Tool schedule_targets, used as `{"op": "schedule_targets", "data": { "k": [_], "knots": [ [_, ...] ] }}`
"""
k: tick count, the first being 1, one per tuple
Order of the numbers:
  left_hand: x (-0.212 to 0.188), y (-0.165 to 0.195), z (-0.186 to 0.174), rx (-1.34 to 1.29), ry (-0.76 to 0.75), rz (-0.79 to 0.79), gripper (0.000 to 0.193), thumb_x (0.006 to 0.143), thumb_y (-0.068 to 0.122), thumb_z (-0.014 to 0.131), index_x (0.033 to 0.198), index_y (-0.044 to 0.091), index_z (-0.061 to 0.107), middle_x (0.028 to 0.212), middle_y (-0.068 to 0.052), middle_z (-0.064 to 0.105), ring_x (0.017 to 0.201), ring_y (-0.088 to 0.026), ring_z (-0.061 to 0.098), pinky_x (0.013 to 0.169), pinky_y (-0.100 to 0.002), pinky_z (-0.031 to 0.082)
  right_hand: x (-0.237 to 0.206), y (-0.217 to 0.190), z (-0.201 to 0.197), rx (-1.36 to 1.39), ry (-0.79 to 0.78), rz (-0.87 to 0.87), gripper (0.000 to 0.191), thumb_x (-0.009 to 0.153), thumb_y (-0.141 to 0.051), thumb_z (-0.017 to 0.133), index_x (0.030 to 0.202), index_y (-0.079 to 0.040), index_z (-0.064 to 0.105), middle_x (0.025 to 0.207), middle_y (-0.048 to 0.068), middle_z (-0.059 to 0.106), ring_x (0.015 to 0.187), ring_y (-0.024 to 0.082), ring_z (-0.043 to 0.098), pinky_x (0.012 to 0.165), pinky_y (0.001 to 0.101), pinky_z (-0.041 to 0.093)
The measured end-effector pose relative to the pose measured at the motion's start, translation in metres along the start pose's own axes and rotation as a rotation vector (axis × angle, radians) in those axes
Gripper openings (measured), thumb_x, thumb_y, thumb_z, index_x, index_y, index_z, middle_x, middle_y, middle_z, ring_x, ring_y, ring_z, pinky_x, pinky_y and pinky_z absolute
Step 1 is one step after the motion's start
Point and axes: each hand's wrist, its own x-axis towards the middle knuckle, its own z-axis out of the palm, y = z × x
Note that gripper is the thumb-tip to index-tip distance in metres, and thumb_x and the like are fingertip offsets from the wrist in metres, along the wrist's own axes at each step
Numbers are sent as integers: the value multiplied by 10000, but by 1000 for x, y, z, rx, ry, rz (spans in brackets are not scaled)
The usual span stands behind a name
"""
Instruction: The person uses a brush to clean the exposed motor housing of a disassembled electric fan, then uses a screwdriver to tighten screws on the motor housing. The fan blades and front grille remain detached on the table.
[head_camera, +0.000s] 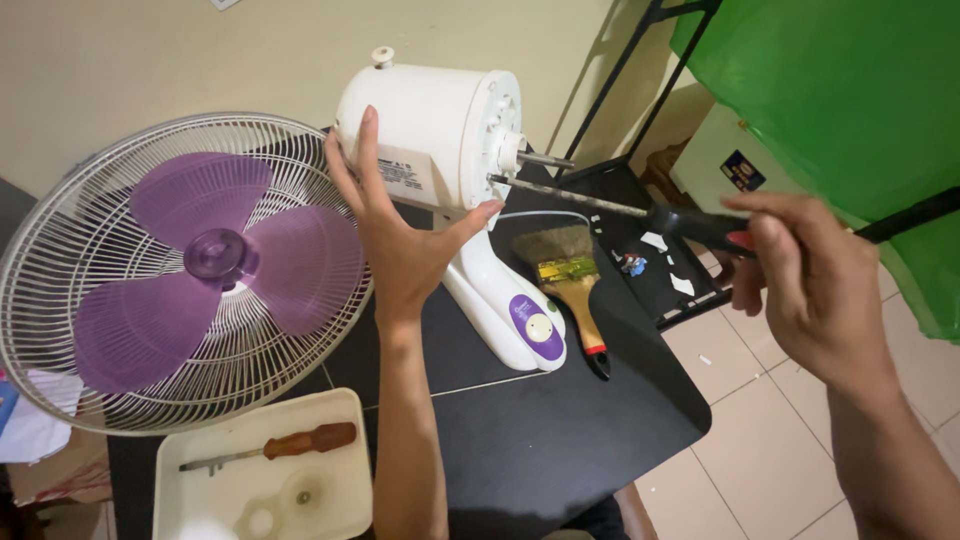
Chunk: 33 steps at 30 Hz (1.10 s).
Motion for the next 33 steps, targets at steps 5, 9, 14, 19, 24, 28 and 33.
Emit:
{"op": "schedule_targets", "data": {
  "k": [5,9,14,19,24,28,33],
  "knots": [
    [1,0,-1,-9,-3,-9,1285,668,480,1015,1667,163,270,1692,-333,77,1583,-507,321,1229,-626,442,10,-13,0,88,-3,-22,380,912,-4,627,1239,-3,433,1233,134,512,984,123,631,719,224,587],
    [1,0,-1,-7,-5,-3,1285,671,483,1013,1668,162,268,1657,-341,79,1598,-509,288,1239,-616,438,14,-15,-11,48,-81,-246,329,889,-24,662,1162,19,484,1231,120,501,1068,125,638,793,222,617],
    [-1,1,-1,8,-15,-3,1273,684,469,1014,1666,158,267,1637,-343,92,1619,-503,233,1253,-618,424,8,-5,-12,-185,-75,-310,287,919,12,715,1191,26,623,1115,144,655,957,141,686,766,254,595],
    [0,0,-1,18,-13,33,1245,700,464,1015,1618,139,238,1631,-328,93,1579,-479,187,1275,-612,405,11,4,-2,-100,-91,63,270,1005,-30,685,1271,14,691,901,132,677,694,134,628,611,254,503],
    [0,-3,-2,38,-11,51,1269,705,478,1009,1648,139,231,1630,-316,96,1579,-468,152,1285,-614,390,8,-4,3,-36,-47,-78,491,833,-57,772,1240,38,515,1084,106,600,894,94,637,626,203,526],
    [-3,-4,-1,41,-18,33,1227,715,481,992,1618,134,238,1647,-285,142,1589,-451,129,1270,-605,378,8,-15,-7,-238,-48,-338,337,860,-9,739,1165,25,598,1176,154,556,965,161,660,764,243,584],
    [-3,-6,1,55,-13,40,1240,728,494,984,1642,141,225,1653,-275,144,1597,-466,78,1273,-623,361,5,-14,-9,-279,-126,-315,422,887,-20,722,1300,-4,636,1150,110,664,956,129,704,791,250,604]
  ]
}}
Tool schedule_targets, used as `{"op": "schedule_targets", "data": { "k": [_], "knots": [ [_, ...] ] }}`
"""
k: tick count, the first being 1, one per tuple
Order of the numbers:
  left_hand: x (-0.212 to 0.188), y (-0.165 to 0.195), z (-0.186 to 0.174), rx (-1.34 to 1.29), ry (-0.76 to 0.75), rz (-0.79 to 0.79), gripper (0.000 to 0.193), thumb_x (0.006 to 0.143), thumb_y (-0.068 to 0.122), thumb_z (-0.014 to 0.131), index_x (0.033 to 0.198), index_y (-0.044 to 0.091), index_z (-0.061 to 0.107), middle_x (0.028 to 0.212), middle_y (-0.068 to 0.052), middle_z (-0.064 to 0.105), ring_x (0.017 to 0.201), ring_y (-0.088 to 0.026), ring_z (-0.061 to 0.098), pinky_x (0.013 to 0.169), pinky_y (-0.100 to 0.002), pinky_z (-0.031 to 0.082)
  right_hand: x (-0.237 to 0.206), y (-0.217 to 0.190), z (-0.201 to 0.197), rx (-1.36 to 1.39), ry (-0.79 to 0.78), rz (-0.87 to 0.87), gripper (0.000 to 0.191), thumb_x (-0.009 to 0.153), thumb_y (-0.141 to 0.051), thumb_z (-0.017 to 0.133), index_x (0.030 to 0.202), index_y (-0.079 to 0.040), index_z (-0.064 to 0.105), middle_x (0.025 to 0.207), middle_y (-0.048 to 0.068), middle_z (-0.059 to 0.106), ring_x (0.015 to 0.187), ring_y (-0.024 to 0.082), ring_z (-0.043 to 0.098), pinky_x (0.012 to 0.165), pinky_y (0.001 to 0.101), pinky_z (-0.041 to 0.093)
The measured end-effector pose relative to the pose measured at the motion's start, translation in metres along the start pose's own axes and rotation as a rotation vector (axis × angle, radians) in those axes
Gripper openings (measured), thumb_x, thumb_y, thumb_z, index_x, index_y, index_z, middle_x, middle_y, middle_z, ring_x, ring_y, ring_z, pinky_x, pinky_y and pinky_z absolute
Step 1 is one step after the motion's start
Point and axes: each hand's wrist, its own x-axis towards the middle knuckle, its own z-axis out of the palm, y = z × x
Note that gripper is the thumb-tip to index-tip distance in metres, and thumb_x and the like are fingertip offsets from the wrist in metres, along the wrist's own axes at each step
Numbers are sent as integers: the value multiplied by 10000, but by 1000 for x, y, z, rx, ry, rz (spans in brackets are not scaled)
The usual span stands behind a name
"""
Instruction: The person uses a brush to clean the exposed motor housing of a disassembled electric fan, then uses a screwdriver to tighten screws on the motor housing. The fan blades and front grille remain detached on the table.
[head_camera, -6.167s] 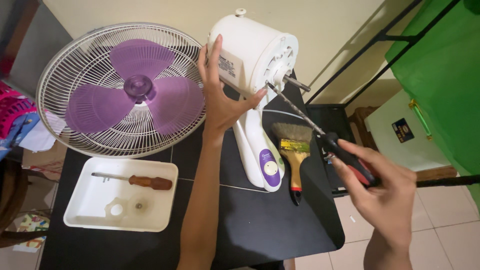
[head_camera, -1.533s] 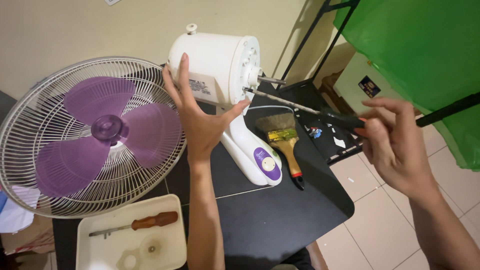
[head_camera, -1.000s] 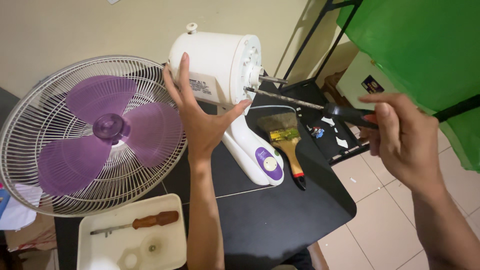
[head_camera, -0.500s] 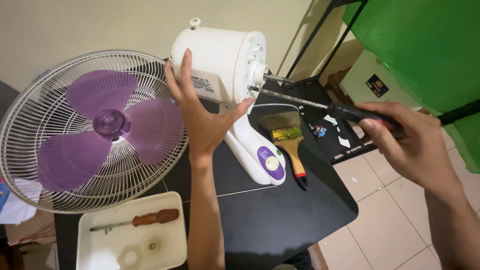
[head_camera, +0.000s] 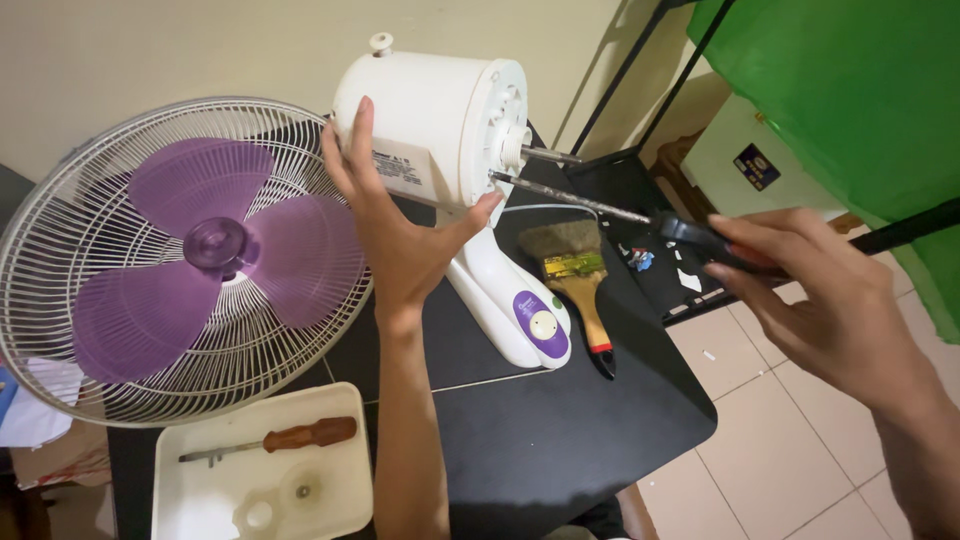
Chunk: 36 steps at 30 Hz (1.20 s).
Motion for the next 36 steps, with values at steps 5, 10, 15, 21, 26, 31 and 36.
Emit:
{"op": "schedule_targets", "data": {
  "k": [5,10,15,21,26,31,36],
  "knots": [
    [0,0,3,-5,17,-18,1246,720,529,975,1627,137,216,1640,-335,65,1579,-488,175,1227,-601,404,3,20,10,185,-134,357,388,952,-104,675,1335,-41,680,949,69,738,803,118,658,635,235,545],
    [1,-1,-4,-8,-39,3,1396,658,592,1006,1674,125,172,1663,-358,14,1594,-520,183,1268,-642,386,-2,22,16,375,-100,396,453,923,-103,736,1358,-53,618,1010,74,663,826,96,632,622,218,536],
    [0,2,-7,29,-49,35,1361,704,545,1017,1639,112,128,1652,-307,56,1582,-526,73,1276,-637,357,-6,4,5,-52,62,-57,391,855,-53,794,1215,-70,643,1144,158,593,968,134,670,756,227,596],
    [3,8,-5,4,-21,-17,1302,703,446,1015,1664,162,184,1658,-337,16,1581,-518,238,1254,-615,423,2,-10,5,-440,161,-333,360,826,51,833,1164,35,708,1061,152,717,761,272,669,643,351,538],
    [4,10,-4,-54,-15,-13,1236,728,365,1005,1632,170,185,1638,-336,31,1521,-508,349,1260,-577,454,-1,-1,12,-22,44,42,367,894,-14,737,1255,10,675,1015,97,686,794,126,683,665,249,574],
    [4,10,-1,-44,-1,-12,1235,714,360,989,1646,177,200,1656,-329,56,1516,-512,376,1215,-566,479,1,16,17,312,-107,468,298,988,-82,685,1278,-30,729,894,82,727,753,90,579,641,251,474],
    [6,9,1,-43,-15,-19,1245,724,379,1000,1656,173,202,1641,-326,53,1522,-495,338,1257,-574,471,-2,5,18,297,-62,363,518,836,-107,795,1306,-40,586,1042,54,664,862,73,645,663,231,530]
  ]
}}
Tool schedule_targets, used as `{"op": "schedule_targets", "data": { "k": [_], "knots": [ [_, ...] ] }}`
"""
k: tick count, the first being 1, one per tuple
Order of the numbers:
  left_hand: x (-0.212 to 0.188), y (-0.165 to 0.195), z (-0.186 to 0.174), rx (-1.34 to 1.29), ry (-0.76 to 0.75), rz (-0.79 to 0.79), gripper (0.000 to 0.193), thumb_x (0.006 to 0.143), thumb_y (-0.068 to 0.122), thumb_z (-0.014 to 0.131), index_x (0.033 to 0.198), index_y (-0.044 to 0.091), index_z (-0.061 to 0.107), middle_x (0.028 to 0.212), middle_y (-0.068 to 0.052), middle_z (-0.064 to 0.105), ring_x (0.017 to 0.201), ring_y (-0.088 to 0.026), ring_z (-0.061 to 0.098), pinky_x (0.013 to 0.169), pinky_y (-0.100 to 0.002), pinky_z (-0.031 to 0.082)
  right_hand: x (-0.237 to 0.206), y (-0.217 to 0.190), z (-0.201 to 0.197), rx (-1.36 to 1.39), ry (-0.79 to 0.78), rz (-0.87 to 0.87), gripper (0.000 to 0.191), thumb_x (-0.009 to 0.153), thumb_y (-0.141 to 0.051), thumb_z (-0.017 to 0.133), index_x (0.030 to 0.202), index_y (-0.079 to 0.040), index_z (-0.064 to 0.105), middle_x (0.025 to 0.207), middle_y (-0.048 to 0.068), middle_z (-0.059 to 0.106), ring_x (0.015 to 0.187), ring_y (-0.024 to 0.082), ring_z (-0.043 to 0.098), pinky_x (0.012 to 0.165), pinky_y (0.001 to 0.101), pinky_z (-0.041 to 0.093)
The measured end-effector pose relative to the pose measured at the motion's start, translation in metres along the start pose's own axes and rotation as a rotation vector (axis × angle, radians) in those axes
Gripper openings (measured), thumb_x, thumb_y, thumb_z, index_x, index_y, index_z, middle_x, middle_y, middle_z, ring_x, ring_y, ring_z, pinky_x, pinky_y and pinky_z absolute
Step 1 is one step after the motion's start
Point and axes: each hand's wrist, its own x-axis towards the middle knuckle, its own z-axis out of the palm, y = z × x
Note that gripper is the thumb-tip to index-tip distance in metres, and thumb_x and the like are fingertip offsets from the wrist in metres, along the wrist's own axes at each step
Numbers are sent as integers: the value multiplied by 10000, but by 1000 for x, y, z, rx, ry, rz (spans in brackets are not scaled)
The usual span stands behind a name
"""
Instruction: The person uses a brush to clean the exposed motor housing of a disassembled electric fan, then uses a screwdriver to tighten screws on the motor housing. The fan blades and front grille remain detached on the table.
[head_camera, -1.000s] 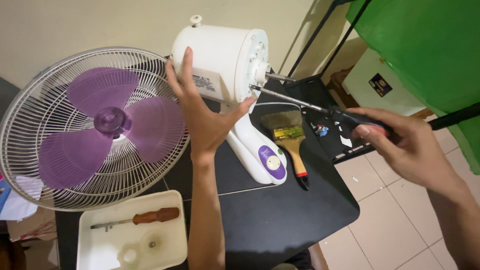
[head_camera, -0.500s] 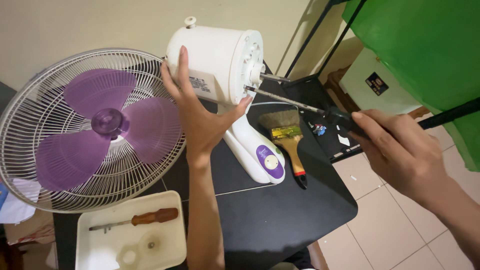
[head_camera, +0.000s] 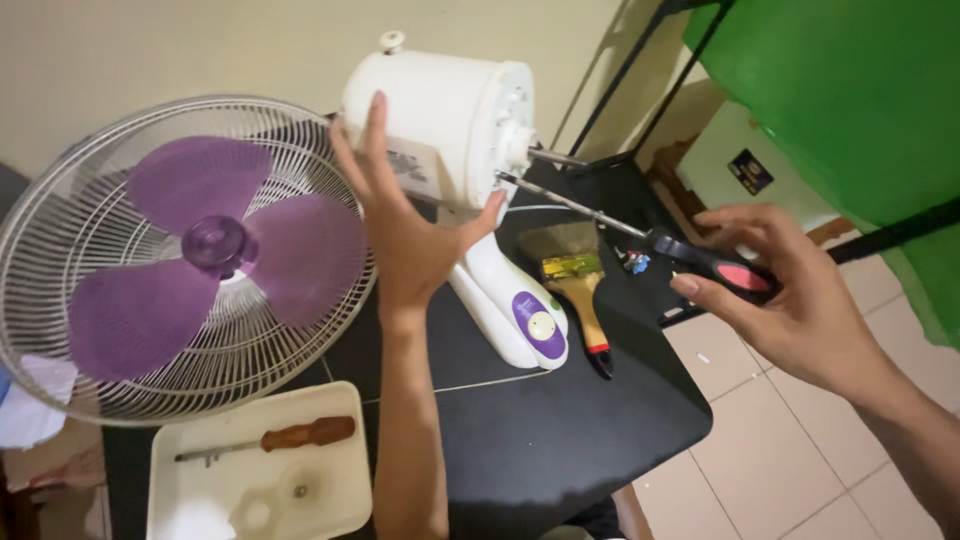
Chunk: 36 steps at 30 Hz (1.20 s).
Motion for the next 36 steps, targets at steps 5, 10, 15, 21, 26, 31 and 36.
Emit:
{"op": "schedule_targets", "data": {
  "k": [5,10,15,21,26,31,36],
  "knots": [
    [-1,2,-7,-6,-37,-21,1319,690,383,1024,1676,142,181,1685,-343,-13,1601,-520,246,1269,-597,413,-7,-17,-5,-319,87,-376,305,828,-26,781,1122,-37,700,1129,98,652,787,134,659,602,257,532],
    [0,6,-7,26,-27,-1,1334,681,351,1031,1674,135,167,1670,-346,-14,1600,-545,201,1267,-601,402,-2,-13,5,-347,106,-487,274,874,29,776,1126,-8,675,1157,96,704,774,135,674,624,253,549],
    [-1,9,-5,-5,-14,8,1296,699,310,1015,1654,139,156,1656,-345,4,1562,-540,268,1240,-593,472,-6,3,16,-217,103,-418,336,849,6,782,1169,3,680,1141,98,707,758,87,657,607,222,535],
    [-2,8,-4,31,-3,62,1289,701,296,1028,1622,140,139,1604,-341,25,1519,-545,259,1228,-613,484,-11,20,18,-67,-11,-3,376,872,-55,800,1241,-29,731,770,104,650,605,64,469,511,204,386],
    [-2,5,-2,14,-17,44,1330,697,321,1028,1664,135,133,1653,-370,-12,1569,-568,229,1209,-614,489,8,25,-4,500,-219,319,225,989,-79,710,1206,-24,726,817,127,705,532,61,455,419,205,332],
    [-3,3,-3,74,5,75,1305,710,315,1044,1644,136,151,1626,-348,20,1567,-584,152,1261,-634,433,8,7,1,277,-114,-36,423,797,-5,764,1161,-79,563,983,62,702,870,60,693,680,214,602],
    [-2,2,-1,21,30,26,1234,718,342,1010,1626,148,197,1632,-353,26,1573,-565,280,1231,-618,465,-1,-21,8,-362,251,-547,274,836,3,858,1079,-19,733,1068,124,703,865,134,675,697,261,573]
  ]
}}
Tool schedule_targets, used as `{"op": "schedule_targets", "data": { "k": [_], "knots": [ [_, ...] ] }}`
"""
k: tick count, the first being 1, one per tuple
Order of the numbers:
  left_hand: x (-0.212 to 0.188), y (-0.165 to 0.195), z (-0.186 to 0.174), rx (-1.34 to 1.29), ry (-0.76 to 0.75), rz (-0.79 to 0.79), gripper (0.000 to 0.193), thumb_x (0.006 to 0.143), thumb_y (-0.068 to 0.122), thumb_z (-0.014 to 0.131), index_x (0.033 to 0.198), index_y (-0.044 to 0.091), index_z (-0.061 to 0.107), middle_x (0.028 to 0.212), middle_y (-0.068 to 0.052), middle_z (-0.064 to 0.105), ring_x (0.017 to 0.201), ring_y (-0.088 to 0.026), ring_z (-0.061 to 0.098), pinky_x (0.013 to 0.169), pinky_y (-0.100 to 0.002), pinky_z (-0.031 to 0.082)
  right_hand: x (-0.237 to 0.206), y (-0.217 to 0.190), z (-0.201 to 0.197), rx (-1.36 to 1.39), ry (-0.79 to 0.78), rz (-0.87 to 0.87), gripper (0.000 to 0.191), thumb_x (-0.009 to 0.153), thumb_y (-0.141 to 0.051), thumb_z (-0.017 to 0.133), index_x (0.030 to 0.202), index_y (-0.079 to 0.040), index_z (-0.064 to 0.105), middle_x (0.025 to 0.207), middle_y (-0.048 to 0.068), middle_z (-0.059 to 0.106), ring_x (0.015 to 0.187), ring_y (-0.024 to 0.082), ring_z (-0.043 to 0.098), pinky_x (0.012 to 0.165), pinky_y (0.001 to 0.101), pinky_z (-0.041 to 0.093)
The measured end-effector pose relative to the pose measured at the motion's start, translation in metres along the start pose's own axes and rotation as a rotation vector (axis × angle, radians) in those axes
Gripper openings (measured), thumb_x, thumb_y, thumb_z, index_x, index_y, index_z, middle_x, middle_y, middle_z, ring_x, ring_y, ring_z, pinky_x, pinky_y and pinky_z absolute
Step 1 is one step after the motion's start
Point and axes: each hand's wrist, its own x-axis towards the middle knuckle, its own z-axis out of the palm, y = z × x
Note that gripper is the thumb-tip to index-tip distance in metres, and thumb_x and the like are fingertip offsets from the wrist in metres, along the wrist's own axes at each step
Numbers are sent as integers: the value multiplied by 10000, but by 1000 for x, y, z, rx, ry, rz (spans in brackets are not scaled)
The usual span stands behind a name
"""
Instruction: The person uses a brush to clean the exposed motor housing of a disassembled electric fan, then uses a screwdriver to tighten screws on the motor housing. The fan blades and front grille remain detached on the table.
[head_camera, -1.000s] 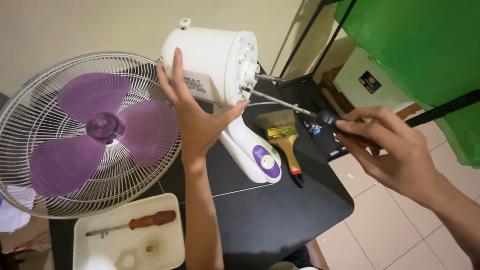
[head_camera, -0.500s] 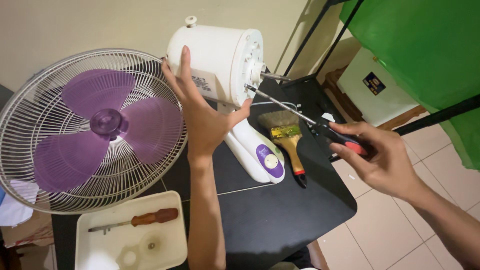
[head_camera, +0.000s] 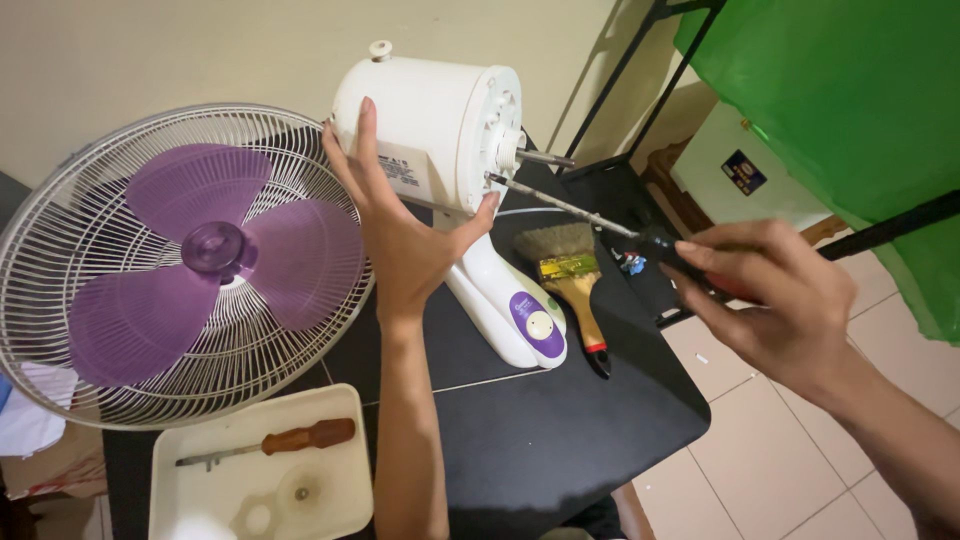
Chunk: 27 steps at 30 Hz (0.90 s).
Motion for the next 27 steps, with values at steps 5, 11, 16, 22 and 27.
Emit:
{"op": "schedule_targets", "data": {
  "k": [5,11,16,22,27],
  "knots": [
    [0,-1,3,5,16,-17,1228,716,373,984,1664,174,228,1682,-346,57,1529,-543,379,1197,-590,505,8,0,1,-230,85,-201,220,802,12,843,1006,25,762,993,132,732,784,257,659,646,356,524],
    [-1,0,3,-14,20,-24,1159,737,365,962,1623,177,239,1643,-325,91,1471,-499,437,1195,-566,532,2,11,9,105,-129,463,193,980,-96,722,1155,-38,776,851,72,753,637,110,649,571,237,492],
    [0,0,2,10,11,-29,1168,749,383,963,1630,163,227,1645,-333,66,1480,-513,419,1216,-583,498,5,17,4,417,-164,457,435,849,-138,829,1216,-40,618,977,26,690,780,81,681,656,221,561],
    [-1,-1,1,-4,-13,-71,1195,730,426,935,1646,137,223,1669,-354,60,1583,-512,208,1268,-614,401,-1,-2,-3,47,-28,37,258,807,-11,814,1043,-37,714,1045,109,690,835,194,709,664,256,582],
    [-2,-1,-2,14,-56,-53,1200,758,418,948,1640,121,190,1694,-310,142,1614,-486,9,1319,-618,261,-2,-8,-3,1,62,-47,254,848,5,820,1080,14,718,1054,138,726,797,175,724,620,257,576]
  ]
}}
